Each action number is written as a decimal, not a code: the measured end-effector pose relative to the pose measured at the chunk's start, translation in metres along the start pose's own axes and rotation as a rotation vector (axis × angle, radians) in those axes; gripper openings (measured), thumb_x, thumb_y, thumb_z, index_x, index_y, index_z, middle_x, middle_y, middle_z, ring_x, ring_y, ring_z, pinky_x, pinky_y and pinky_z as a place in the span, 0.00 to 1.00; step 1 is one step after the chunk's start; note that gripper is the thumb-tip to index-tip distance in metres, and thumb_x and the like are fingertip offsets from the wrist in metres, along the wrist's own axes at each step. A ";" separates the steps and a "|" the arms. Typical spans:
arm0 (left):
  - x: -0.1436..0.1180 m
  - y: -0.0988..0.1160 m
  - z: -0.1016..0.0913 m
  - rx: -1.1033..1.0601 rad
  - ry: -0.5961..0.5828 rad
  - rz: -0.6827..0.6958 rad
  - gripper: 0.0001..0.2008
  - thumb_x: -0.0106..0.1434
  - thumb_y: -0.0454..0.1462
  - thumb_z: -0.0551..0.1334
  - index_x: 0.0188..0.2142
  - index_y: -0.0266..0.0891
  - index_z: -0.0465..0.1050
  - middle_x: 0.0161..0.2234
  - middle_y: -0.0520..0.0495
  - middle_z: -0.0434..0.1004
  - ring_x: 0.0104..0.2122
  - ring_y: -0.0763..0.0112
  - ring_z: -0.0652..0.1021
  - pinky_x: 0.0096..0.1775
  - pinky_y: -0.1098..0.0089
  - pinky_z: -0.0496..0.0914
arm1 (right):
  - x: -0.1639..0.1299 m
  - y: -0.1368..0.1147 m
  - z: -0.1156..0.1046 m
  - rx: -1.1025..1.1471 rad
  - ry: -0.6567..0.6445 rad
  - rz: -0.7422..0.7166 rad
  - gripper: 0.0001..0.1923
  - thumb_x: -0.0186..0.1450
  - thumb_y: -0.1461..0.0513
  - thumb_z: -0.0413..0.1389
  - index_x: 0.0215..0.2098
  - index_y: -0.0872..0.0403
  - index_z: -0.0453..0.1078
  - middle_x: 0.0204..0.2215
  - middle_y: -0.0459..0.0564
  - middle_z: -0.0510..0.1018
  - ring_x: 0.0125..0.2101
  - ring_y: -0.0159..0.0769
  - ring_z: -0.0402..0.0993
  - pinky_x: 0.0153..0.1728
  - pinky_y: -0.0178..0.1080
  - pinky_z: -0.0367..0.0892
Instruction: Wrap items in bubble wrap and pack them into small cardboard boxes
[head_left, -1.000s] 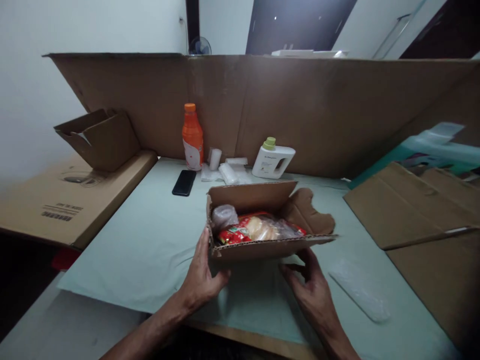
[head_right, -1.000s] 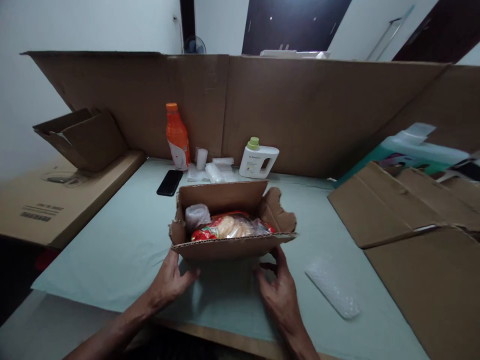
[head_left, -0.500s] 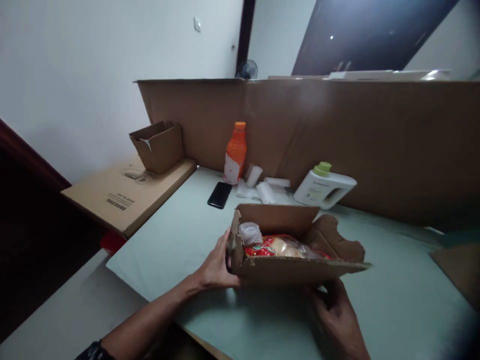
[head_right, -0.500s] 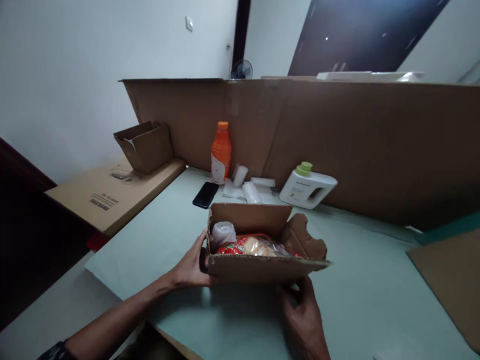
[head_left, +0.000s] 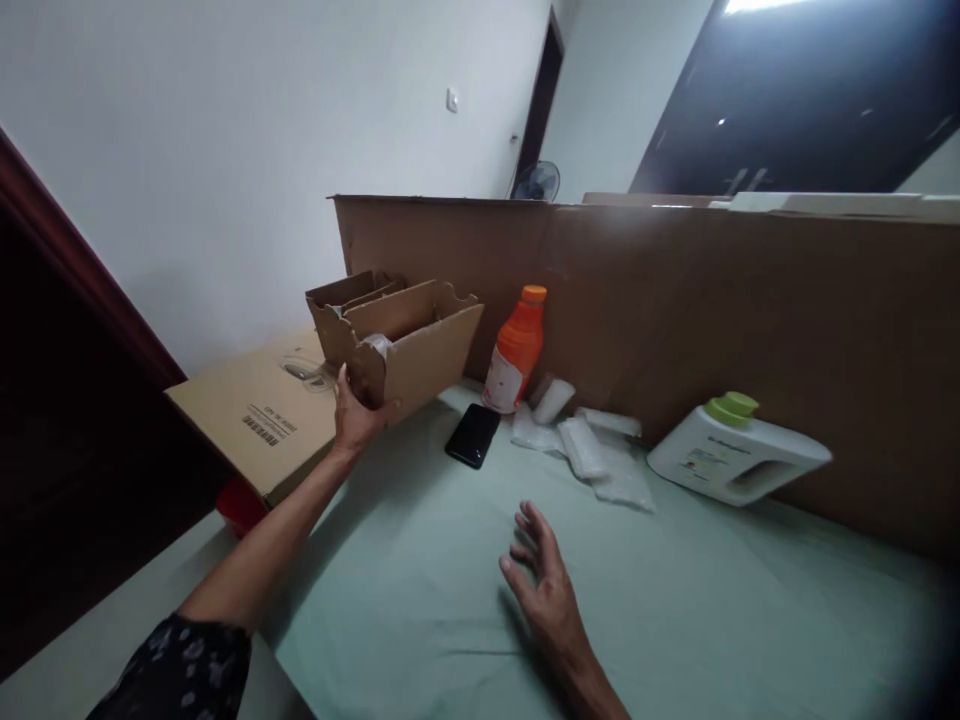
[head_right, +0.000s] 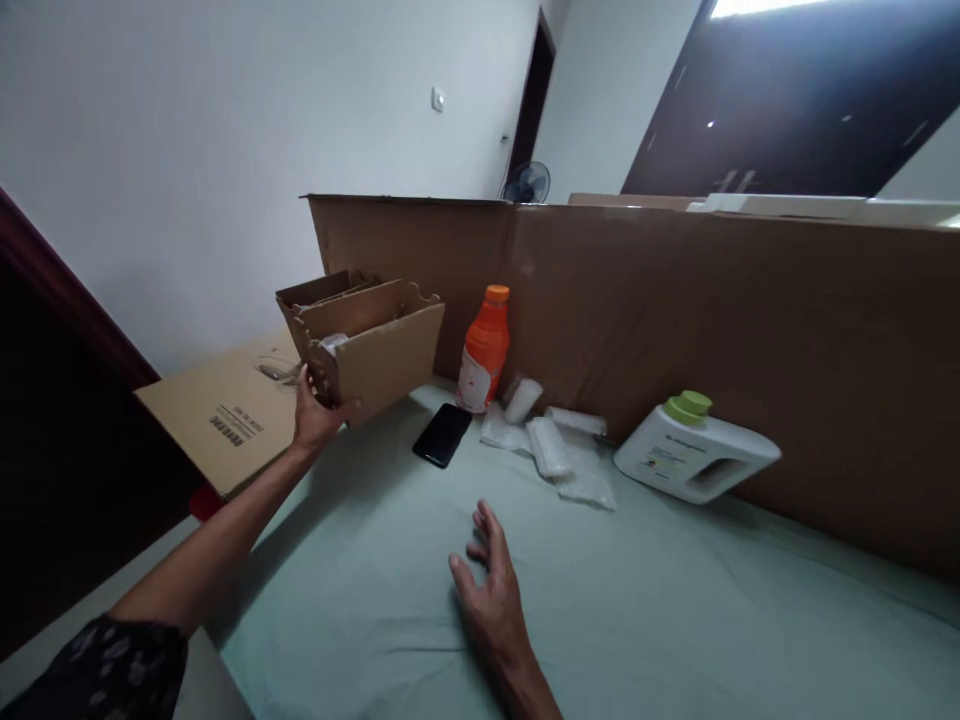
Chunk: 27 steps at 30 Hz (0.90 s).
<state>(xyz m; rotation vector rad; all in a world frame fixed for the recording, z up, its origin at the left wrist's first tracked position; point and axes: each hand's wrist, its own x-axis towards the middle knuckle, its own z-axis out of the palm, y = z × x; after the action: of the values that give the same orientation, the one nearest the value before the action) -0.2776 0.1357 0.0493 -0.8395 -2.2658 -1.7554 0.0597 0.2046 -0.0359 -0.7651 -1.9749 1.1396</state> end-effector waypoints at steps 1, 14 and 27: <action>0.017 -0.004 0.008 0.031 0.022 -0.027 0.56 0.47 0.39 0.75 0.68 0.40 0.44 0.64 0.32 0.57 0.63 0.47 0.66 0.61 0.52 0.65 | -0.007 0.007 0.001 -0.024 -0.010 0.020 0.33 0.67 0.56 0.55 0.69 0.46 0.54 0.65 0.59 0.66 0.61 0.50 0.68 0.52 0.51 0.73; 0.082 -0.058 0.049 0.143 0.057 -0.164 0.55 0.51 0.40 0.73 0.69 0.24 0.42 0.67 0.23 0.54 0.69 0.47 0.57 0.67 0.56 0.55 | -0.019 0.024 -0.007 -0.057 -0.110 0.052 0.31 0.67 0.59 0.57 0.68 0.48 0.61 0.63 0.56 0.70 0.59 0.47 0.72 0.56 0.44 0.73; 0.074 -0.047 0.067 0.224 0.145 -0.229 0.20 0.69 0.43 0.63 0.58 0.39 0.68 0.58 0.41 0.70 0.53 0.56 0.75 0.52 0.49 0.73 | -0.016 0.026 -0.006 -0.091 -0.106 0.027 0.26 0.65 0.56 0.58 0.61 0.49 0.70 0.60 0.56 0.74 0.58 0.46 0.73 0.60 0.47 0.69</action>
<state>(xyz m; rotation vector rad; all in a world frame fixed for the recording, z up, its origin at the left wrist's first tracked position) -0.3489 0.2154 0.0225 -0.4109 -2.4788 -1.5471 0.0771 0.2057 -0.0614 -0.7948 -2.1226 1.1338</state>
